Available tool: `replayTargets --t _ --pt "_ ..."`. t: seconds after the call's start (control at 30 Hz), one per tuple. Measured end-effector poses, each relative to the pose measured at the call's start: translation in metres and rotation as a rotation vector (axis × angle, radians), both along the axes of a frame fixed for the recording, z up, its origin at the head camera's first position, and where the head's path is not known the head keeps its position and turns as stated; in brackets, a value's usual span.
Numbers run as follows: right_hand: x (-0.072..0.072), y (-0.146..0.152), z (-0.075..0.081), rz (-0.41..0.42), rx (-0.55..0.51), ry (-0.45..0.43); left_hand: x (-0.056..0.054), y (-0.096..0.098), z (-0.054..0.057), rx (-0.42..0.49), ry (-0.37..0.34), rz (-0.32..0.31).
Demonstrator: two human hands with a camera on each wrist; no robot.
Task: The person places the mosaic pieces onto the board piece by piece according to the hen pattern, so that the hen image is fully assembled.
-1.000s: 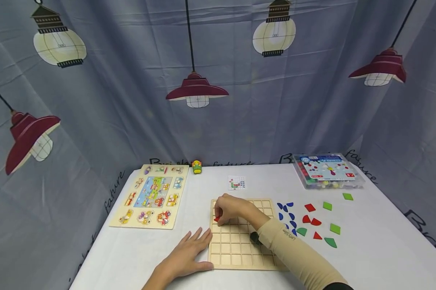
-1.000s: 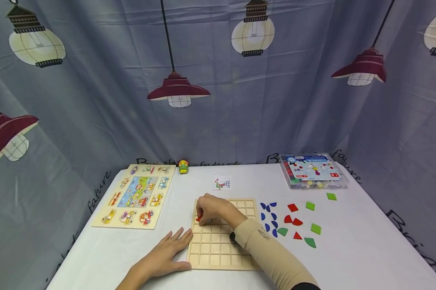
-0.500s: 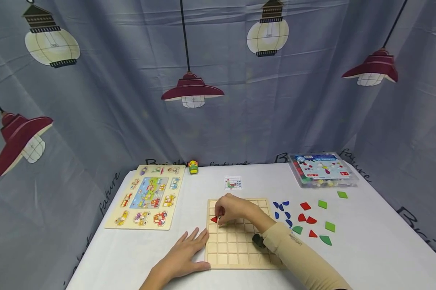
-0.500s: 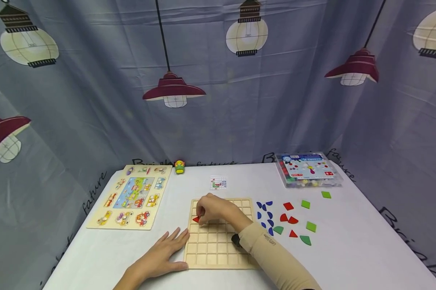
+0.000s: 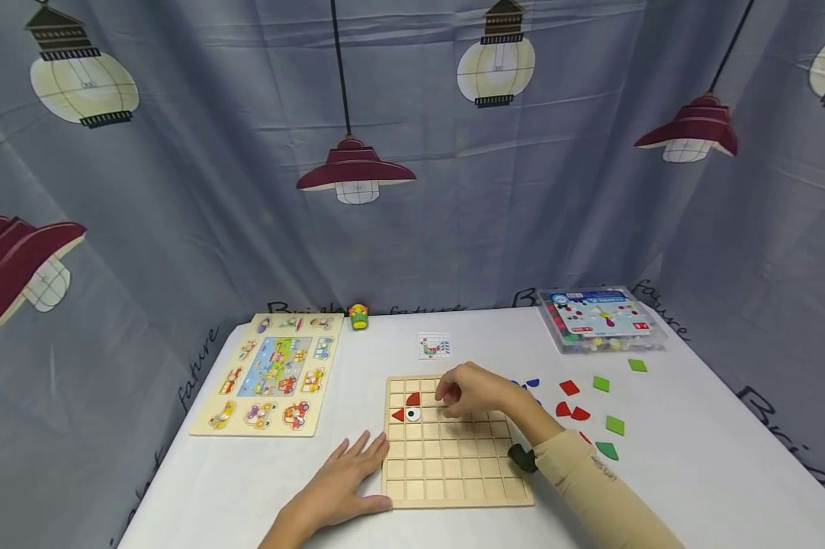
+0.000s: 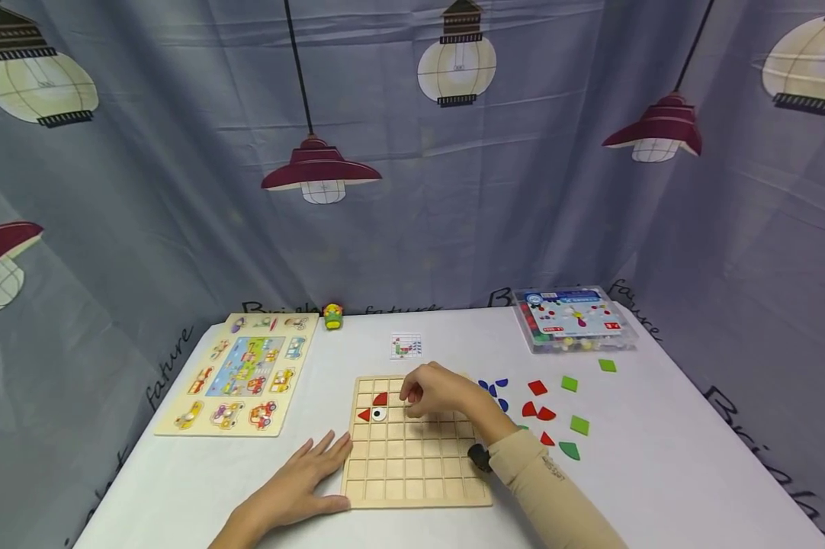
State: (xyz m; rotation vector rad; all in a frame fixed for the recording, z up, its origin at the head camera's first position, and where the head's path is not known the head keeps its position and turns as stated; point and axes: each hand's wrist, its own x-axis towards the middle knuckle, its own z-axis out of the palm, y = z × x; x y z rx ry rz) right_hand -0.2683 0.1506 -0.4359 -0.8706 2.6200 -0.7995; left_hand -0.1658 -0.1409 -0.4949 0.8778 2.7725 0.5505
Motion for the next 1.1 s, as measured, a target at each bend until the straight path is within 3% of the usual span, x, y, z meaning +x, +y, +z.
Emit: replayTargets --t 0.3,0.57,1.1 --pt "0.012 0.042 0.001 -0.059 -0.06 0.003 0.0 -0.002 0.001 0.019 -0.022 0.003" --pt "0.021 0.086 0.001 -0.128 -0.098 -0.055 0.001 -0.001 0.002 0.019 -0.027 0.003" --pt "0.052 0.168 -0.009 -0.34 -0.053 -0.116 0.0 -0.002 -0.002 0.025 -0.015 -0.001"
